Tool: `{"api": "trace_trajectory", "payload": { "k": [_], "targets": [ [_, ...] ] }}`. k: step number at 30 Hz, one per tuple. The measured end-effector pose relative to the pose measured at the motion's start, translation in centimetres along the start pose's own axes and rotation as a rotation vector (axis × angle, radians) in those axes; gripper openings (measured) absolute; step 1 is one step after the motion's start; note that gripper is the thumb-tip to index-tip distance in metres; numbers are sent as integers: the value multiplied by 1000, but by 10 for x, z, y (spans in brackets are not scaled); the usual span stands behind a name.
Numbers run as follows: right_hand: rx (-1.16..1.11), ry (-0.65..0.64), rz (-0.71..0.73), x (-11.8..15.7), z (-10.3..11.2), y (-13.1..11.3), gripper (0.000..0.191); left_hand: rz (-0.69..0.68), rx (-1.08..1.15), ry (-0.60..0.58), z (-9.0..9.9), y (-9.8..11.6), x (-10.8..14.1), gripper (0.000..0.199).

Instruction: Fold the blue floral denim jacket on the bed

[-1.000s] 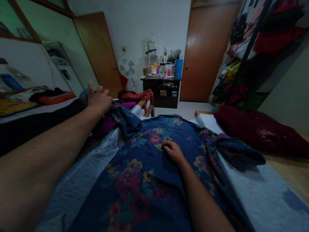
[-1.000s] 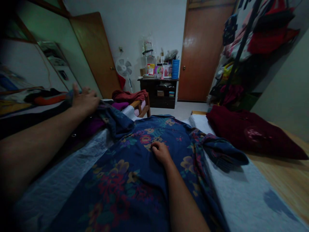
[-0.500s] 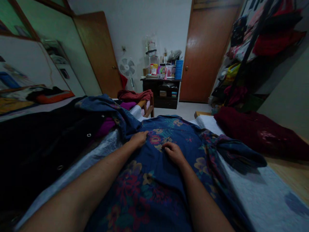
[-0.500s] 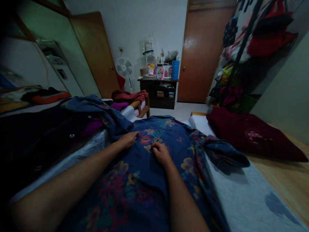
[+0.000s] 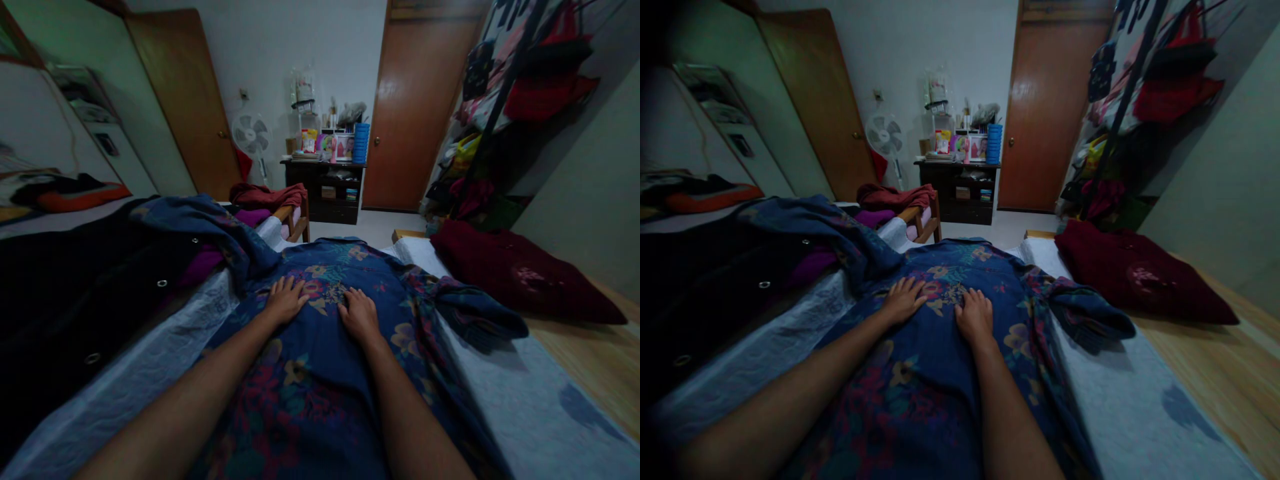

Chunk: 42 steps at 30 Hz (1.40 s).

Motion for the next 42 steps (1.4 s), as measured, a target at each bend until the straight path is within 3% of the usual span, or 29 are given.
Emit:
{"api": "trace_trajectory", "payload": {
  "k": [4, 8, 11, 13, 16, 20, 22, 24, 26, 30, 33, 35, 37, 40, 42],
  "targets": [
    [114, -31, -182, 4, 9, 28, 54, -18, 36, 14, -5, 12, 6, 62],
    [244, -120, -424, 4, 28, 57, 67, 205, 41, 25, 11, -6, 3, 66],
    [283, -183, -511, -4, 34, 56, 66, 324, 15, 76, 22, -12, 0, 62],
    [287, -170, -451, -16, 32, 38, 63, 295, 10, 107, 23, -4, -3, 58],
    [250, -143, -157, -36, 13, -9, 61, 136, 15, 141, 17, 15, -9, 52],
    [193, -248, 156, -45, -22, -50, 60, 13, 74, 34, 1, 22, -16, 54],
    [219, -296, 213, -46, -31, -47, 60, 66, 103, -37, -4, 13, -17, 63],
    [269, -297, 196, -48, -29, -30, 61, 134, 116, -58, -4, 4, -16, 77],
    [326, -274, 109, -52, -21, -2, 63, 189, 110, -32, -2, -2, -12, 85],
    [435, -235, -133, -59, 5, 55, 67, 301, 57, 63, 9, -7, -5, 81],
    [476, -184, -296, -66, 23, 76, 67, 386, 37, 72, 16, -11, -10, 76],
    [469, -161, -348, -73, 27, 72, 65, 357, 40, 87, 21, -8, -22, 66],
    [432, -142, -307, -81, 21, 52, 61, 239, 52, 120, 24, 2, -39, 50],
    [334, -156, -13, -95, -4, 3, 61, 98, 87, 140, 23, 18, -62, 44],
    [296, -227, 151, -99, -24, -20, 62, 139, 102, 105, 17, 19, -74, 47]
  ]
}}
Point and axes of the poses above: each hand's wrist, its own x-axis away from the middle knuckle, its own z-axis out of the back of the hand, y = z × x, the point moved 7 cm from there along -x, towards the middle knuckle, and after that the axes turned 2 degrees about x, right-handed, at the moved point
